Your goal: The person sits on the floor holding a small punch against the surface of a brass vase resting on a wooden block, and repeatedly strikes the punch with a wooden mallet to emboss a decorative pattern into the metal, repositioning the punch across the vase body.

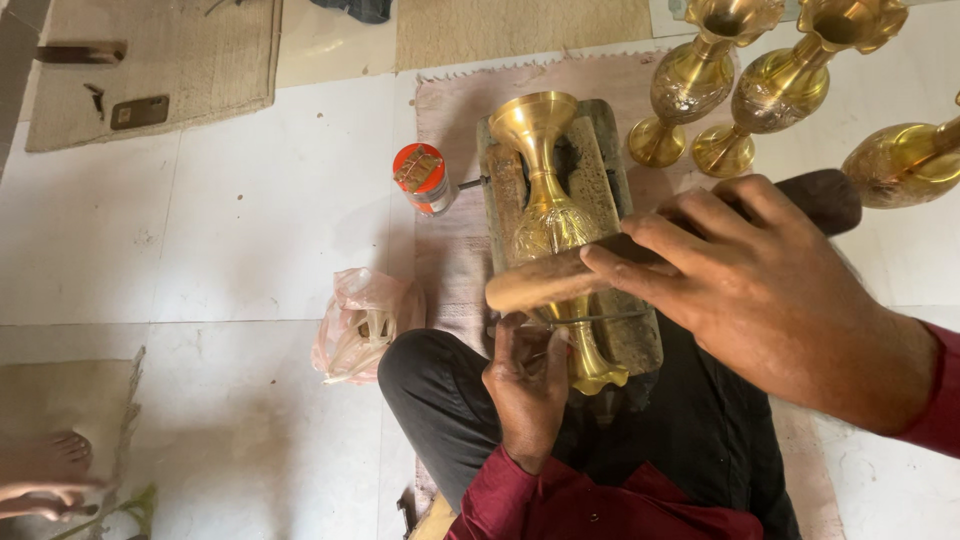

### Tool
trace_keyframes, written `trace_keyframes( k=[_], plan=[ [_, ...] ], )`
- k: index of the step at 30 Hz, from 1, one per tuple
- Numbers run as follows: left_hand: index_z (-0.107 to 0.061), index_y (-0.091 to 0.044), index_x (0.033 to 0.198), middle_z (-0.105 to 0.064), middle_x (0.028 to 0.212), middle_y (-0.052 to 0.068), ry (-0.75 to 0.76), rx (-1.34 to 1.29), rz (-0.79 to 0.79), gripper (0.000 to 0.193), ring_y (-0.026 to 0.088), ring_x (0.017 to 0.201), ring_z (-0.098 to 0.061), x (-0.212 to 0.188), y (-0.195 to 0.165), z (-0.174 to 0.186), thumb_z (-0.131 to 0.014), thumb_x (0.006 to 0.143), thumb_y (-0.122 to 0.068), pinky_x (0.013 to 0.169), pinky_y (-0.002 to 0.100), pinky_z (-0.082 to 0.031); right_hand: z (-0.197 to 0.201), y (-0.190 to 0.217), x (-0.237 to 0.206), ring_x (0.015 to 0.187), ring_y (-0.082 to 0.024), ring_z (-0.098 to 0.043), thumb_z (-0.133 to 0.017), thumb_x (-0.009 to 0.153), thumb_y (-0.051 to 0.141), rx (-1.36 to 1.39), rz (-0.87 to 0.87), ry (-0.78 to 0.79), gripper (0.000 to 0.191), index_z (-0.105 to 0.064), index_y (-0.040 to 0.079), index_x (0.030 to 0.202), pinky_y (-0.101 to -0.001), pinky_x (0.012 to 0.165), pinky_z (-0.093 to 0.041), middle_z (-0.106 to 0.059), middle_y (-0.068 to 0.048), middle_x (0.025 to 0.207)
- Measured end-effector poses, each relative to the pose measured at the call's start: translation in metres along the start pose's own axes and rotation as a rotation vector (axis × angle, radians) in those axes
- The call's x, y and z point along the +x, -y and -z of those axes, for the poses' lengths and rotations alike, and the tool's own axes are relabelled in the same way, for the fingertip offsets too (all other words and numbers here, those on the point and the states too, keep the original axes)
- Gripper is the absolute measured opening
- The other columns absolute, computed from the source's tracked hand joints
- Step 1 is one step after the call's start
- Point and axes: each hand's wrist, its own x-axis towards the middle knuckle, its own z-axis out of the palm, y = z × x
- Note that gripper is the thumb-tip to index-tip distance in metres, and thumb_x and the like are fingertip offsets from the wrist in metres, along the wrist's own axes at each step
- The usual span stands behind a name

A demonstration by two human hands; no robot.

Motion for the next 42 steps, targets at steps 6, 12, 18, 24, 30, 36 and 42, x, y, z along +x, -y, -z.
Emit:
trace_keyframes(
  k=[6,12,18,24,30,36,42],
  plan=[
    [-0.058,0.000,0.124,-0.077,0.088,0.010,0.017,0.023,0.023,0.038,0.015,0.078,-0.078,-0.001,-0.002,-0.001,-0.074,0.090,0.000,0.067,0.025,-0.064,-0.004,0.005,-0.016,0.103,-0.029,-0.066,-0.072,0.092,0.023,-0.010,-0.036,0.115,0.059,-0.058,0.019,0.150,-0.0492,0.090,-0.055,-0.068,-0.009,0.121],
    [-0.062,-0.004,0.100,-0.065,0.088,0.011,-0.189,0.403,-0.426,0.013,0.017,0.077,-0.063,0.074,0.028,0.061,-0.074,0.097,0.001,0.059,0.027,-0.051,-0.012,-0.001,-0.031,0.103,-0.023,-0.066,-0.070,0.076,0.020,0.075,-0.195,-0.024,0.068,-0.063,0.023,0.143,-0.0432,0.091,-0.056,-0.070,-0.007,0.123],
    [-0.070,0.002,0.103,-0.070,0.105,0.024,0.297,0.802,-0.341,0.027,0.043,0.103,-0.064,0.221,0.104,0.128,-0.063,0.101,-0.023,0.092,0.052,-0.050,-0.018,-0.001,-0.053,0.100,-0.020,-0.067,-0.070,0.090,0.017,0.238,-0.431,0.054,0.053,-0.064,0.020,0.143,-0.0395,0.089,-0.055,-0.071,-0.001,0.120],
    [-0.066,-0.016,0.119,-0.070,0.119,0.016,0.644,1.277,-0.013,0.034,0.039,0.118,-0.061,0.222,0.143,0.136,-0.060,0.091,-0.034,0.098,0.069,-0.038,-0.025,0.006,-0.064,0.096,-0.021,-0.070,-0.071,0.086,0.021,0.239,-0.558,0.135,0.052,-0.068,0.027,0.138,-0.0408,0.086,-0.057,-0.073,0.002,0.120],
    [-0.062,-0.015,0.120,-0.070,0.119,0.016,0.737,1.234,0.005,0.032,0.040,0.115,-0.066,0.206,0.145,0.152,-0.052,0.103,-0.040,0.098,0.061,-0.054,-0.032,0.006,-0.069,0.096,-0.023,-0.072,-0.072,0.086,0.020,0.239,-0.533,0.094,0.048,-0.068,0.021,0.134,-0.0415,0.083,-0.057,-0.073,-0.002,0.114],
    [-0.065,-0.018,0.120,-0.069,0.123,0.011,0.823,1.326,0.044,0.029,0.037,0.116,-0.062,0.165,0.140,0.171,-0.052,0.100,-0.036,0.096,0.059,-0.052,-0.032,0.011,-0.080,0.094,-0.020,-0.071,-0.072,0.086,0.020,0.270,-0.571,0.132,0.049,-0.068,0.022,0.135,-0.0396,0.085,-0.058,-0.075,-0.001,0.114],
    [-0.068,-0.019,0.113,-0.069,0.122,0.006,0.805,1.269,0.083,0.024,0.032,0.114,-0.061,0.083,0.157,0.226,-0.055,0.098,-0.033,0.096,0.053,-0.052,-0.034,0.012,-0.088,0.097,-0.022,-0.071,-0.073,0.085,0.018,0.226,-0.603,0.117,0.050,-0.068,0.021,0.135,-0.0391,0.087,-0.058,-0.075,0.000,0.112]
  ],
)
